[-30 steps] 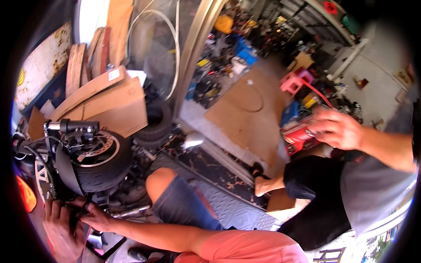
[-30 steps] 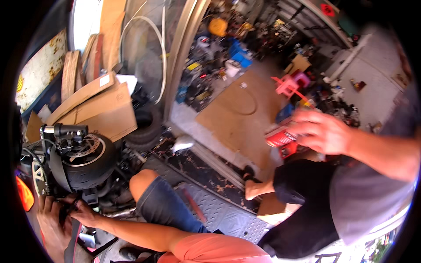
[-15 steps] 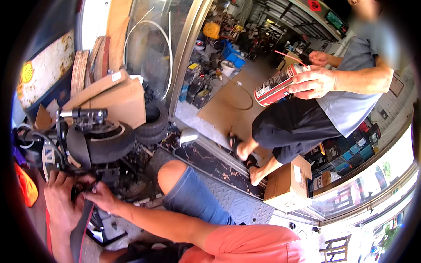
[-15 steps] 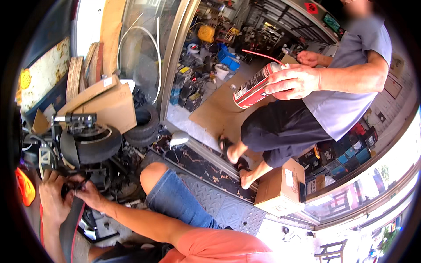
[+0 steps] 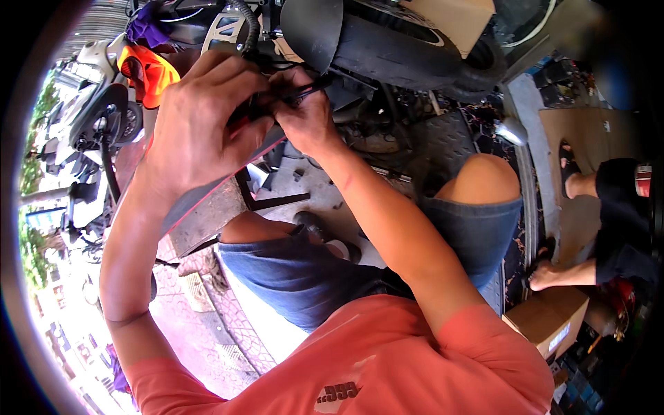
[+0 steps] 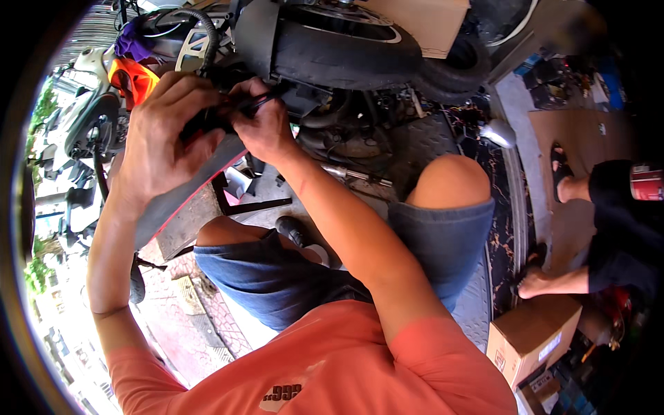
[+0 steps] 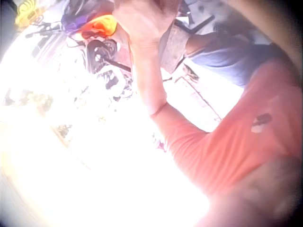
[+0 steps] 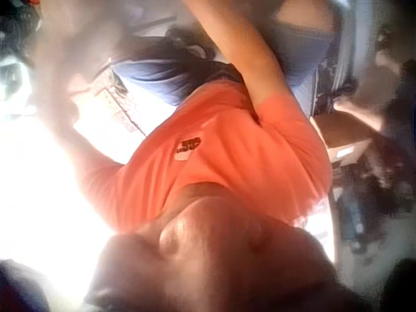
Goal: The person disconnects wires, uses a power drill to remove screws from the side panel, and manipulates electrical connectors while repairing an electric scooter.
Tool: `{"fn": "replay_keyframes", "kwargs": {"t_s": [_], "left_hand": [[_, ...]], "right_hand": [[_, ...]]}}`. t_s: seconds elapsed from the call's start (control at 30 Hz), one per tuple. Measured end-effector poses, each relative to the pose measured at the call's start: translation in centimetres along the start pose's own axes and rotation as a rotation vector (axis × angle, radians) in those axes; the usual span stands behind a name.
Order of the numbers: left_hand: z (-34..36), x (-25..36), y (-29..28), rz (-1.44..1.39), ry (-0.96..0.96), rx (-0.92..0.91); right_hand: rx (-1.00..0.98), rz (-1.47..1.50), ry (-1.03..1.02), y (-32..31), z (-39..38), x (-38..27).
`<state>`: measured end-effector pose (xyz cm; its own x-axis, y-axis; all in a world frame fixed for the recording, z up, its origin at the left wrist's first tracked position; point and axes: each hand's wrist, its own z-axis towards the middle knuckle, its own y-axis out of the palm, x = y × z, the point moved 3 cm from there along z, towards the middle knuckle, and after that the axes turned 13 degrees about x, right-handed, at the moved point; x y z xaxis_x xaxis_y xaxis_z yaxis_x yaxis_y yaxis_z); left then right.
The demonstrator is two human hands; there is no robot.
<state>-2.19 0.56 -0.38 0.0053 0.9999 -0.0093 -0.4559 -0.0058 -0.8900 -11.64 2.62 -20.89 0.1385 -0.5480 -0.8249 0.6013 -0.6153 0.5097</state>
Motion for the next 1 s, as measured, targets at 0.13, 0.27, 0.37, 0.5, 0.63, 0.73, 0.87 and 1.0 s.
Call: {"fn": "replay_keyframes", "kwargs": {"t_s": [0.13, 0.27, 0.37, 0.5, 0.63, 0.73, 0.87, 1.0], "left_hand": [[0.9, 0.6, 0.3, 0.065, -0.020, -0.130], [2.3, 0.9, 1.5, 0.092, 0.017, -0.182], [2.4, 0.7, 1.7, 0.090, 0.051, -0.188], [2.6, 0.3, 2.0, 0.069, 0.041, -0.216], [3.0, 0.1, 2.4, 0.053, 0.037, -0.242], [3.0, 0.0, 2.5, 0.063, 0.027, -0.238], [2.8, -0.1, 2.2, 0.101, 0.040, -0.255], [3.0, 0.2, 2.1, 0.170, 0.050, -0.289]], "right_hand": [[-0.135, 0.031, -0.046, 0.0, -0.5, -0.9], [-0.278, 0.249, 0.133, -1.2, -0.3, -0.2], [-0.353, 0.359, 0.239, -2.1, -0.6, -0.6], [-0.273, 0.337, 0.307, -1.2, -1.5, 0.5], [-0.195, 0.230, 0.242, -0.5, -1.9, 1.7], [-0.183, 0.108, 0.108, -0.3, -1.2, 0.8], [-0.270, -0.070, -0.015, -1.5, -0.5, -0.5], [-0.398, -0.206, -0.062, -3.0, 0.5, -2.6]]}}
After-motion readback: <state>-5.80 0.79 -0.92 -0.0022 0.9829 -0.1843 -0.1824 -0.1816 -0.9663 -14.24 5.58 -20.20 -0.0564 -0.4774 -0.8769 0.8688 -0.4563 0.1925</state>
